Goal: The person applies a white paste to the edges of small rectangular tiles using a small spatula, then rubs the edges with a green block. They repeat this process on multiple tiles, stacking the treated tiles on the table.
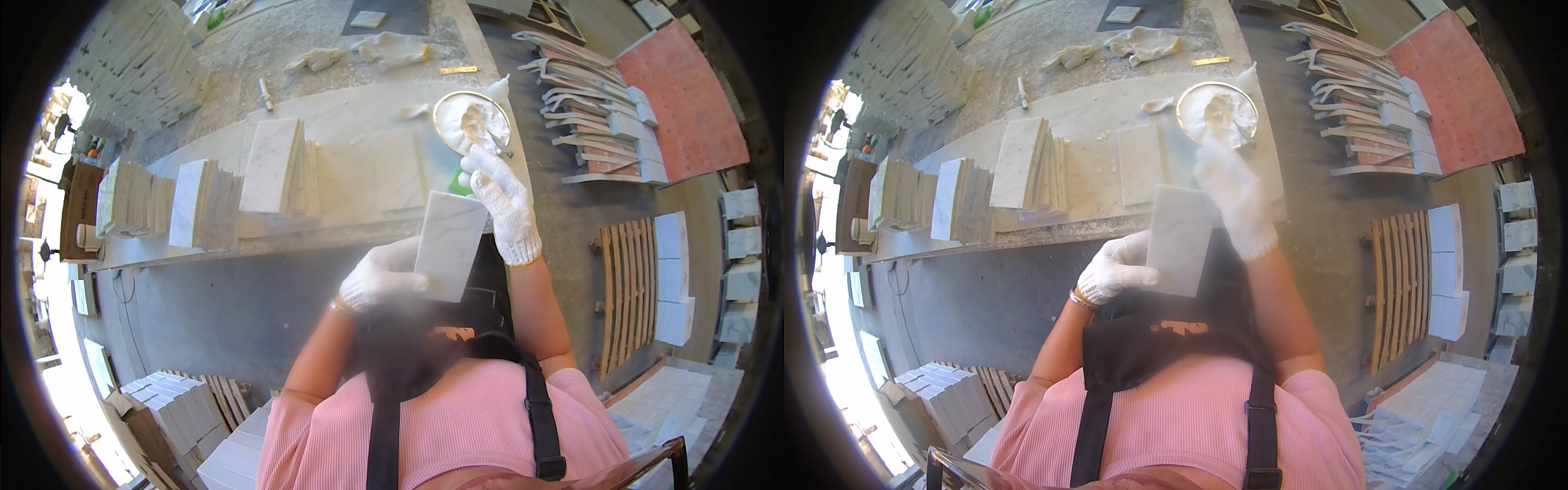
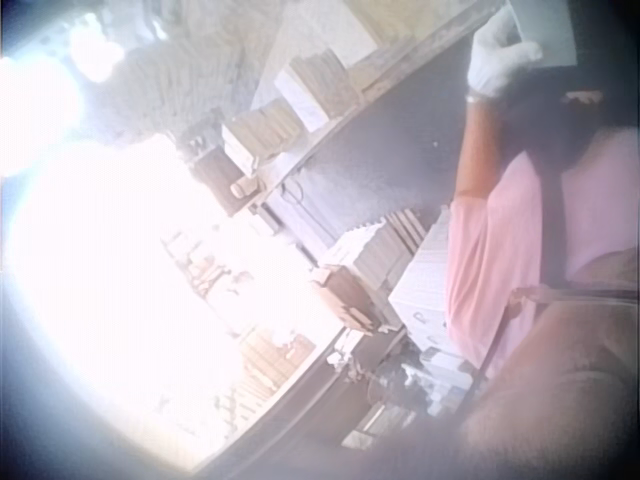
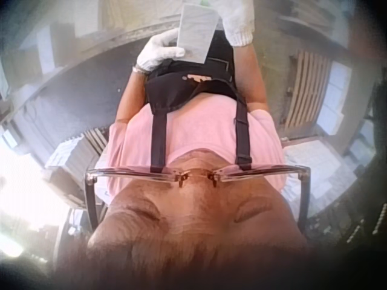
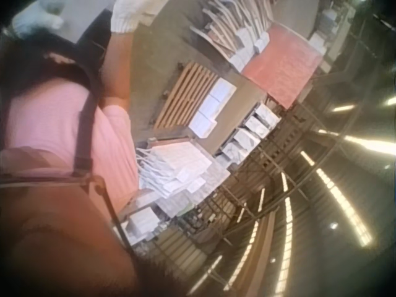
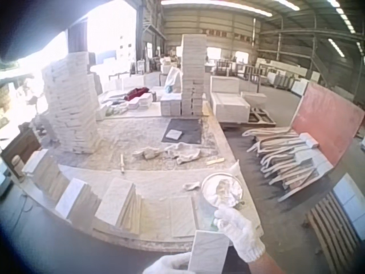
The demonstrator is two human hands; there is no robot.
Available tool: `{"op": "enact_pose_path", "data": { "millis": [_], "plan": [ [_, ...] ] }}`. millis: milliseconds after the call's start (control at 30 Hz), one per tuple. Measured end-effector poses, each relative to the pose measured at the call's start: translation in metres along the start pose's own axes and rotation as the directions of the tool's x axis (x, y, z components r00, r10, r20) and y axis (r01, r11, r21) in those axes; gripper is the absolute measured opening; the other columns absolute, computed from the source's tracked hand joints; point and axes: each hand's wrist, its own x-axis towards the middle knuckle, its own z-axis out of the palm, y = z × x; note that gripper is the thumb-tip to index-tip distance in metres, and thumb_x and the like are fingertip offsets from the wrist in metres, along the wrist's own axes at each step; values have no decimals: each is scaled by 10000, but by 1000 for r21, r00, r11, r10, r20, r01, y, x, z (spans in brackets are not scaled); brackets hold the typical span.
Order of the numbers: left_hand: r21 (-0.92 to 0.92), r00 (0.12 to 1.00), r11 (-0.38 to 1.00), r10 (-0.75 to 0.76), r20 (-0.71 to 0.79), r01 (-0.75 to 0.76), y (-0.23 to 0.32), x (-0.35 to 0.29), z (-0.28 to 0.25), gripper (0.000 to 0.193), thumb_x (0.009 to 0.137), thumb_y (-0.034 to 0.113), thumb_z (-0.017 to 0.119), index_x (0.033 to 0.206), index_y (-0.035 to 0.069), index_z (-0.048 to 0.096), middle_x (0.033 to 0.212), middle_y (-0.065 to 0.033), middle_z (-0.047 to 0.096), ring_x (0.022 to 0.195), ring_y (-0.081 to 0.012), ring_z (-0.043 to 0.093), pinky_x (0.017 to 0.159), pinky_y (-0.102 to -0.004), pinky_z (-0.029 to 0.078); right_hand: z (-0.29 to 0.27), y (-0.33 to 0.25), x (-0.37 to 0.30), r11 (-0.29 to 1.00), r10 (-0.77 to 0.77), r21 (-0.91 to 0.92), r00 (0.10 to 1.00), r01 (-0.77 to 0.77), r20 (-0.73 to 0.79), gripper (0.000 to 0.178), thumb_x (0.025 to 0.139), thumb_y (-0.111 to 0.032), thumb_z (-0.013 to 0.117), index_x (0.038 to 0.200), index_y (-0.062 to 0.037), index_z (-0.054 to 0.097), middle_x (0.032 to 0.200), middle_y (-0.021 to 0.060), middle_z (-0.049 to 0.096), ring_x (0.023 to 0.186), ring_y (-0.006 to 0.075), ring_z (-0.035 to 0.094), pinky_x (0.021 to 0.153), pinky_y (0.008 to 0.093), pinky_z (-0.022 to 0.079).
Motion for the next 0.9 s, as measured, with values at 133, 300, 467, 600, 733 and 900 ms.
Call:
{"op": "enact_pose_path", "data": {
  "millis": [133,300,467,600,733,900],
  "plan": [
    [-12,999,999,36,-24,-36,-2,2,0,751,792,111,844,1483,-5,575,1295,-68,709,1099,-140,654,899,-296,541,0,5,-21,994,104,-44,993,-102,55,524,1036,-204,669,1488,31,546,1325,117,678,1207,184,626,1110,339,446],
    [-120,994,990,63,-92,-74,-13,13,-10,809,787,156,881,1504,-8,544,1324,-76,697,1147,-155,647,963,-313,517,0,12,-52,954,299,-66,931,-292,209,482,1006,-161,681,1426,53,583,1373,128,657,1254,210,601,1093,357,460],
    [-146,983,973,171,-63,-178,-27,25,-19,699,967,396,736,1475,-49,554,1314,-95,690,1112,-164,652,932,-310,532,-2,22,-60,903,377,124,899,-410,223,459,970,-135,690,1374,69,614,1264,127,703,1131,203,651,1030,349,494],
    [-38,975,981,185,-126,-191,-26,31,-20,565,1029,394,647,1396,-36,625,1232,-51,710,1063,-120,626,916,-291,514,-1,21,-58,899,358,177,906,-400,226,468,968,-128,682,1384,73,606,1270,131,700,1117,201,658,1016,346,505],
    [72,979,987,149,-136,-140,-20,32,-22,487,1066,369,586,1348,-20,661,1186,-14,718,1030,-90,611,900,-281,507,2,16,-58,879,380,212,896,-427,228,463,977,-136,682,1385,68,607,1279,127,695,1127,201,657,1021,346,503],
    [80,975,993,102,-200,-87,-25,38,-24,442,1085,331,579,1344,-17,664,1162,-6,722,1015,-71,615,900,-256,504,1,22,-55,891,356,206,905,-404,233,439,1006,-139,667,1395,55,608,1289,110,690,1151,189,641,1034,338,486]
  ]
}}
